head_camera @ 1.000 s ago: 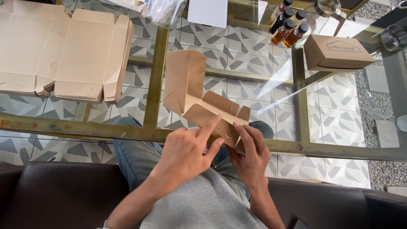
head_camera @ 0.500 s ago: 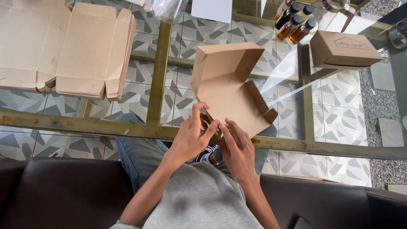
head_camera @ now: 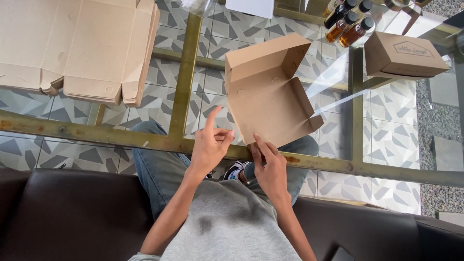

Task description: Assembling a cardboard box by folding and tucking tabs.

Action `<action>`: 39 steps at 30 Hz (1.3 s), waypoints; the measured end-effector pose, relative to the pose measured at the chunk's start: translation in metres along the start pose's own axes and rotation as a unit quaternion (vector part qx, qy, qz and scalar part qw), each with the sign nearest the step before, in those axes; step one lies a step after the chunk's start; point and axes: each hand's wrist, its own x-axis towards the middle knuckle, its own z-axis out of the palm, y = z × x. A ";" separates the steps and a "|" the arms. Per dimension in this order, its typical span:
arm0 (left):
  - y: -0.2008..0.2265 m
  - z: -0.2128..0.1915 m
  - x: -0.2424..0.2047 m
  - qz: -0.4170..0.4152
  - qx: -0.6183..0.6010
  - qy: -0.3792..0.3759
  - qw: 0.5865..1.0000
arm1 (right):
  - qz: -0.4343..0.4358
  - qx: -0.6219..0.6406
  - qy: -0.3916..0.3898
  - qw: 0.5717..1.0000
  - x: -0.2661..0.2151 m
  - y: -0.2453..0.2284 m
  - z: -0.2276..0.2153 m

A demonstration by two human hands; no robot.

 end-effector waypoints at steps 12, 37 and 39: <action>-0.036 0.016 0.004 -0.041 -0.033 0.020 0.998 | 0.008 -0.009 -0.029 1.000 0.000 0.001 -0.003; -0.006 0.007 -0.005 -0.166 -0.207 -0.028 0.964 | 0.023 0.040 -0.038 0.998 0.043 -0.022 -0.014; 0.000 0.008 -0.005 -0.178 -0.195 -0.039 0.964 | 0.030 0.038 -0.056 0.997 0.046 -0.028 -0.019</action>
